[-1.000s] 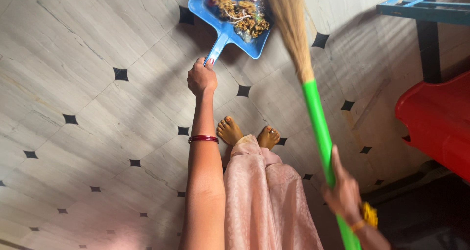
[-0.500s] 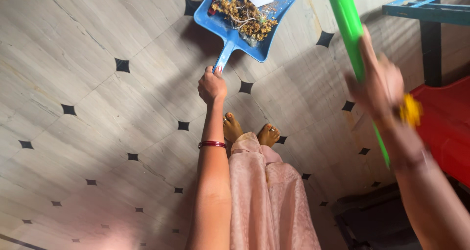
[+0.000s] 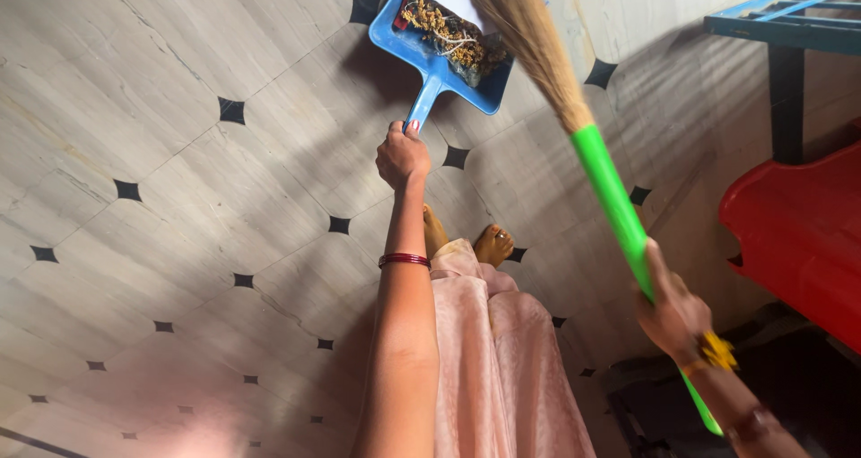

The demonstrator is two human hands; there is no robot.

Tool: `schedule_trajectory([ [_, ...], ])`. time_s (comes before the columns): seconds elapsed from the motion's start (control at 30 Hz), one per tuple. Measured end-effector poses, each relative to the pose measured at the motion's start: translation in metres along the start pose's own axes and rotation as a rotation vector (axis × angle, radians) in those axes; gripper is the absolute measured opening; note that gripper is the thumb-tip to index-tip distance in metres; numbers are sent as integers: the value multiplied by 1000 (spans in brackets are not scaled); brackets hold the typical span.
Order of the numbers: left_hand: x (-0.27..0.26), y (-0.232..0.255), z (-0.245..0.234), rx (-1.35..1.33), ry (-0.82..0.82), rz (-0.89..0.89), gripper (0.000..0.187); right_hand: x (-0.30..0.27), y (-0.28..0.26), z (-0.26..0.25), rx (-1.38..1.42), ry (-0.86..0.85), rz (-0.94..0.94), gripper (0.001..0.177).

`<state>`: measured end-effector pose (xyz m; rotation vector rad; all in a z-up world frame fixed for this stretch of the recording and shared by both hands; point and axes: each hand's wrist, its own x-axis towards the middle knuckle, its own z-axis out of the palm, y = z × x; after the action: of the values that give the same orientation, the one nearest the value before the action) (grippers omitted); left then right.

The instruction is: The person sweeps debris and a piece of paper into a dustpan using a broom and then walks while carrying them.

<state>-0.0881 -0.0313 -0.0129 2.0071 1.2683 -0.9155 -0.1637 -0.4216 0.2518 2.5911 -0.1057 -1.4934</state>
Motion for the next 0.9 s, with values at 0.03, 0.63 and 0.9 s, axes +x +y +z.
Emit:
schedule_trajectory([
  [0.03,1,0,-2,-1,1,0,30,-9,7,-4,48,136,-27,91],
  [0.63,17,-18,-35,11,-30,-7,28,35,-24,2,22,58,-41,111],
  [0.9,26,-37,-37,18,-65,-8,26,-56,5,28,236,455,-155,97],
])
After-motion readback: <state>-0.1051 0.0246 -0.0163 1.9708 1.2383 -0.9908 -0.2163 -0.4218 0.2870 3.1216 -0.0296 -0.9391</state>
